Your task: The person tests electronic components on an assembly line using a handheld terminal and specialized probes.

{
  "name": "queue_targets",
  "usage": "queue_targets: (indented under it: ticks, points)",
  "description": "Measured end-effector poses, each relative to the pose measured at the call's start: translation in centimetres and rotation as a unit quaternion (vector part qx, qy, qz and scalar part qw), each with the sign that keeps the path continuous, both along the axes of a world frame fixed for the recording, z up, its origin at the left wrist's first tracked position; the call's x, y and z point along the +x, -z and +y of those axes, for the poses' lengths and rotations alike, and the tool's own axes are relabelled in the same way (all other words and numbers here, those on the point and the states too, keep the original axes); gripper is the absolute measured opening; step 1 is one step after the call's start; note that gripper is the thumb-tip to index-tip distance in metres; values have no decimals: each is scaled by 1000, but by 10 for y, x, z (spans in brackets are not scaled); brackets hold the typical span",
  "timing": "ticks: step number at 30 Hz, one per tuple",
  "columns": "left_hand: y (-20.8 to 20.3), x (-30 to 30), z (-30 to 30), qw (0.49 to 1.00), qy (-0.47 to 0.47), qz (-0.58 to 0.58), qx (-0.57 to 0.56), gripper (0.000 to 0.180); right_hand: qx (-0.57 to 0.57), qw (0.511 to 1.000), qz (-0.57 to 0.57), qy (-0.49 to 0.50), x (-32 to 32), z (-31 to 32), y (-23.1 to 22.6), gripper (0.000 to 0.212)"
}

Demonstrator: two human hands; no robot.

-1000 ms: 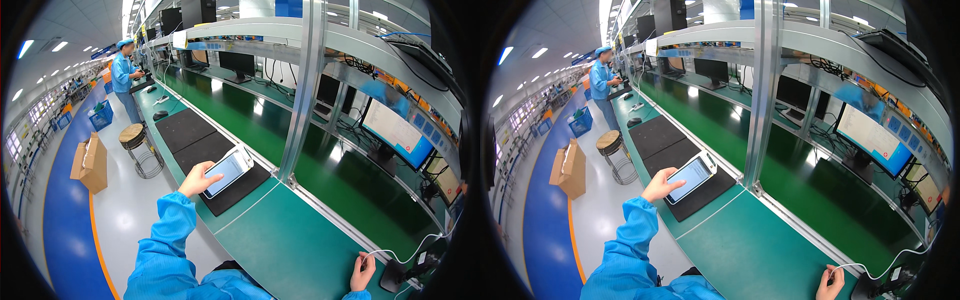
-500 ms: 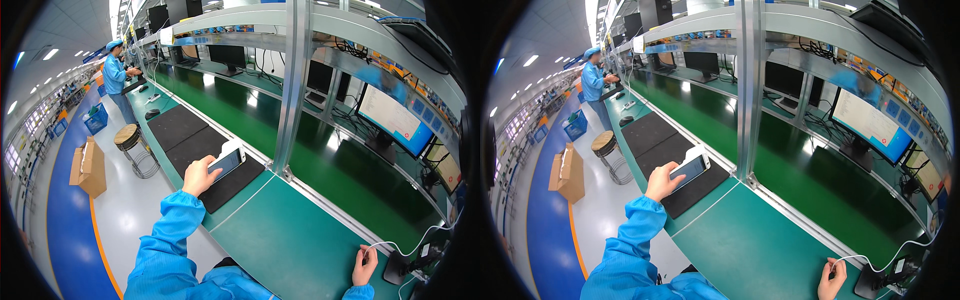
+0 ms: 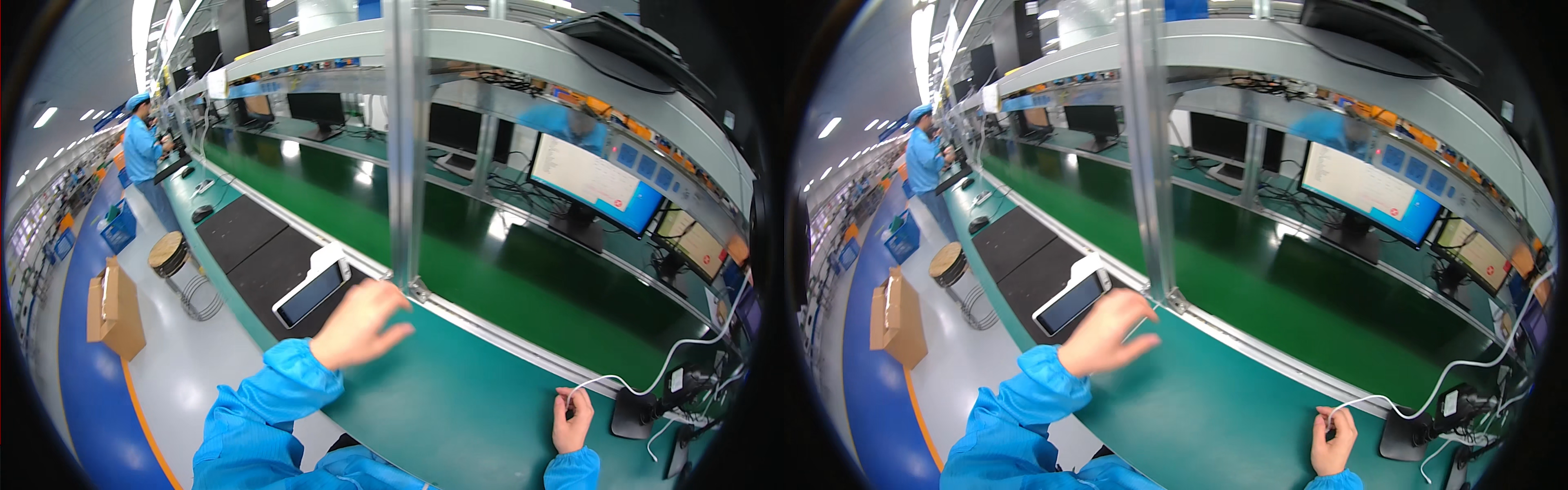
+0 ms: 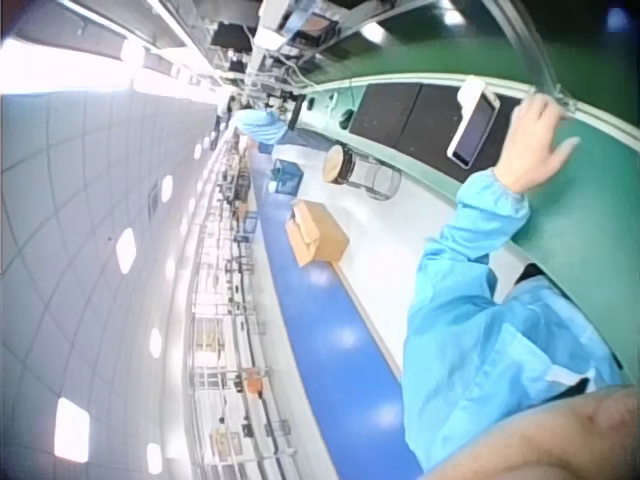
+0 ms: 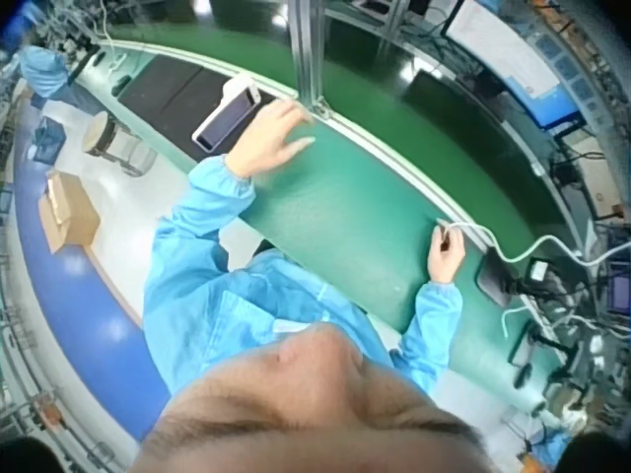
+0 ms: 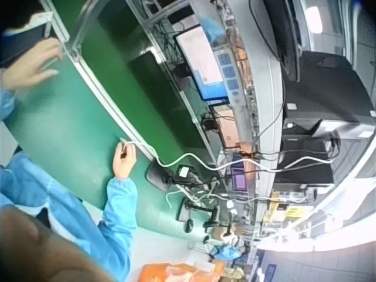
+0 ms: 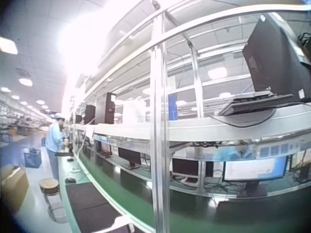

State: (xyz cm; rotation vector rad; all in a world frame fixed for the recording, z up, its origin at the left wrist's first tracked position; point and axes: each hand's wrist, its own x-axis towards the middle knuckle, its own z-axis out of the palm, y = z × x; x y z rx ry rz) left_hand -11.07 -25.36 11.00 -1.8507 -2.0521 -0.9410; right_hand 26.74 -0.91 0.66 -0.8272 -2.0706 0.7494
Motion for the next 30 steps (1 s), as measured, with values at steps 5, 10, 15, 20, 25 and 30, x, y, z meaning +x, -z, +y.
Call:
queue_targets:
  ticks: [5, 10, 15, 20, 25, 30]
  points:
    - [-9, 112, 44, 827, 505, -69, -239, 39, 1, 1000, 0, -21, -9, -3, -14, 12]
    - [-35, 188, 58, 553, 795, -43, -246, 28, 6, 999, 20, -28, -8, -1, -13, 15]
    - [-58, 212, 91, 450, 856, -23, -254, 24, -3, 999, 34, -22, 7, 1, -5, 16]
    - [-76, 212, 101, 439, 861, -25, -256, 19, -34, 997, 52, -44, -4, 3, 2, 18]
    - [-82, 208, 119, 432, 846, -23, -311, 24, -32, 998, 35, -45, 4, 7, 0, 19]
    - [-85, 189, 160, 492, 753, -48, -435, 41, -3, 998, 17, -66, 3, 6, -6, 19]
